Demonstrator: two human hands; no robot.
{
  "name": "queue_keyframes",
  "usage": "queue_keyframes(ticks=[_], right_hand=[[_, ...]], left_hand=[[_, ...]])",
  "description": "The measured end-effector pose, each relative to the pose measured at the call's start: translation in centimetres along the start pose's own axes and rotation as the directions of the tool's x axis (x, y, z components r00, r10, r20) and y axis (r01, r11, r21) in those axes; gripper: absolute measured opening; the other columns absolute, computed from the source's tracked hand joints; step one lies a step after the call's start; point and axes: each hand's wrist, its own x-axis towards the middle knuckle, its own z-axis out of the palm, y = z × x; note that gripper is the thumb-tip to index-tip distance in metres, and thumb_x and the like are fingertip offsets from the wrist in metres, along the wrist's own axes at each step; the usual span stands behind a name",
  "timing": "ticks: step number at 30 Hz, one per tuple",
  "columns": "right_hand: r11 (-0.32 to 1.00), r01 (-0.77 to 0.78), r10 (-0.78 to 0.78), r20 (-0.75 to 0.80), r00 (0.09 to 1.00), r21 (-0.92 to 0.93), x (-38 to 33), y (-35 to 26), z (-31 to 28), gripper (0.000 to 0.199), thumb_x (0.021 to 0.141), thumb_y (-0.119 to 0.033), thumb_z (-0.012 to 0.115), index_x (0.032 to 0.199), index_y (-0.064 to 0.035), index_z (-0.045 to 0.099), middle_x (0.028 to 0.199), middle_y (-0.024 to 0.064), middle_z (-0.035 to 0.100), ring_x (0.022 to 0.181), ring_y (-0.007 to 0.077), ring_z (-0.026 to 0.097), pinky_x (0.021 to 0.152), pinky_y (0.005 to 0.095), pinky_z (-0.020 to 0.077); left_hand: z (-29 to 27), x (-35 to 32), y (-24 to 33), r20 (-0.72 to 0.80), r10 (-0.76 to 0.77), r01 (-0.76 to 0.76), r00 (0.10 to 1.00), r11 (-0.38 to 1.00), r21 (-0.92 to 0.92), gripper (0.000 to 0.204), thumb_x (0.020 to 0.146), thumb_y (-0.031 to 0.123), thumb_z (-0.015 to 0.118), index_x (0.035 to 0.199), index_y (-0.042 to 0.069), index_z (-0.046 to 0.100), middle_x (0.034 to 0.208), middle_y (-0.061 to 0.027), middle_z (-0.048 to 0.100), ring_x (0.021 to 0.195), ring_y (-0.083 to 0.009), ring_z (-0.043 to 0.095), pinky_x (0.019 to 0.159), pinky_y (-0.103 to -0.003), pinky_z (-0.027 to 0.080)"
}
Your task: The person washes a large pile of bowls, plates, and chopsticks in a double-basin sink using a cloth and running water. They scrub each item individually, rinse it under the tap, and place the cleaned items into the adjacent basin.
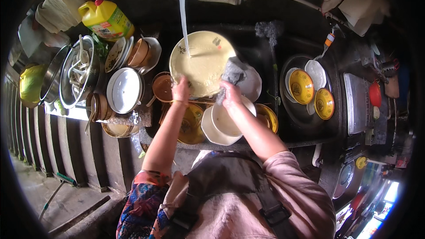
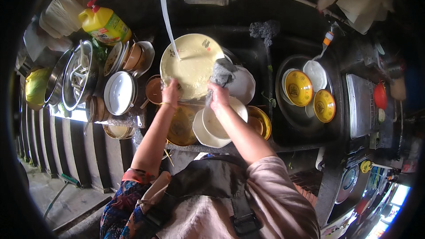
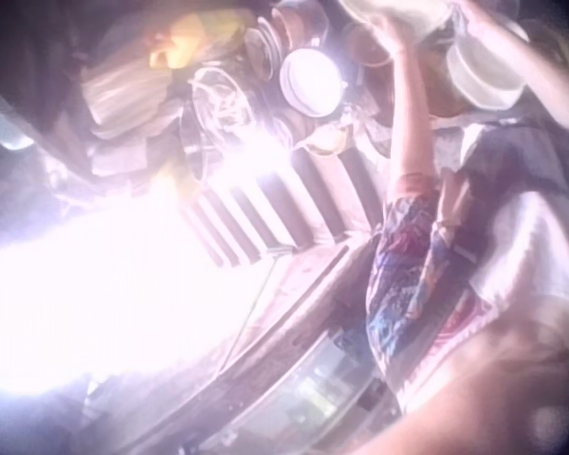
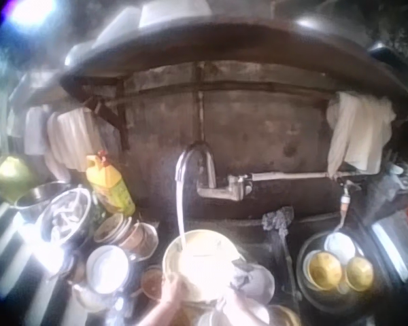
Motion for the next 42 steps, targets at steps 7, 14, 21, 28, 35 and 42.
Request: queue_keyframes(ticks=[7,14,21,28,35,42], right_hand=[[0.996,-0.077,0.078,0.007,0.997,-0.041,1.2,-2.6,-1.9,0.014,0.060,0.004,0.060,0.073,0.0025,0.054,0.070,0.0079,0.055,0.060,0.0192,0.054,0.054,0.0289,0.0446],[0.996,0.010,-0.014,-0.041,0.999,-0.085,0.2,-0.7,-0.4,0.018,0.058,0.004,0.061,0.074,0.0015,0.055,0.068,0.0067,0.055,0.060,0.0171,0.054,0.056,0.0272,0.0445],[0.997,-0.052,0.053,0.015,0.998,-0.051,-0.6,0.2,0.3,0.016,0.061,0.000,0.061,0.075,0.0019,0.053,0.068,0.0077,0.053,0.059,0.0191,0.052,0.054,0.0295,0.0440],[0.877,0.366,-0.386,-0.003,0.923,-0.311,1.0,-4.6,-1.2,0.013,0.061,-0.001,0.061,0.071,0.0036,0.055,0.069,0.0056,0.056,0.057,0.0156,0.052,0.052,0.0269,0.0416],[0.117,0.915,-0.561,0.735,0.381,-0.385,-4.4,-9.2,1.0,0.027,0.064,-0.009,0.063,0.091,-0.0051,0.060,0.084,0.0115,0.063,0.074,0.0227,0.062,0.065,0.0288,0.0485],[0.150,0.925,0.064,0.938,0.342,-0.348,-2.4,-11.7,-0.2,0.046,0.059,0.007,0.064,0.101,-0.0102,0.060,0.106,0.0096,0.059,0.101,0.0218,0.055,0.086,0.0293,0.0436]], left_hand=[[-0.1,-1.9,1.9,0.255,-0.201,0.177,0.946,0.978,0.111,0.047,0.086,0.043,0.041,0.092,-0.002,0.056,0.063,-0.0095,0.058,0.049,-0.0163,0.055,0.044,-0.024,0.043],[4.1,-2.4,-3.1,0.129,-0.079,0.098,0.988,0.985,-0.141,0.039,0.084,0.038,0.047,0.090,0.000,0.054,0.068,-0.0124,0.058,0.053,-0.0194,0.056,0.045,-0.028,0.046],[3.9,-1.9,-1.6,-0.099,0.301,-0.280,0.948,0.942,0.187,0.031,0.084,0.029,0.049,0.092,-0.001,0.056,0.074,-0.0071,0.056,0.057,-0.0145,0.051,0.051,-0.031,0.048],[2.8,-3.6,3.3,0.455,-0.237,0.273,0.858,0.962,-0.013,0.057,0.085,0.047,0.039,0.106,-0.005,0.047,0.101,-0.0202,0.054,0.098,-0.0263,0.051,0.088,-0.036,0.040],[2.7,-4.9,11.8,0.706,0.184,0.372,0.684,0.744,-0.555,0.092,0.075,0.065,0.042,0.127,-0.007,0.020,0.126,-0.0338,0.025,0.117,-0.0459,0.028,0.095,-0.054,0.028],[-1.4,-1.9,5.9,0.445,-0.004,0.279,0.896,0.784,-0.555,0.035,0.079,0.002,0.047,0.111,-0.009,0.040,0.103,-0.0224,0.053,0.093,-0.0306,0.056,0.087,-0.041,0.045]])
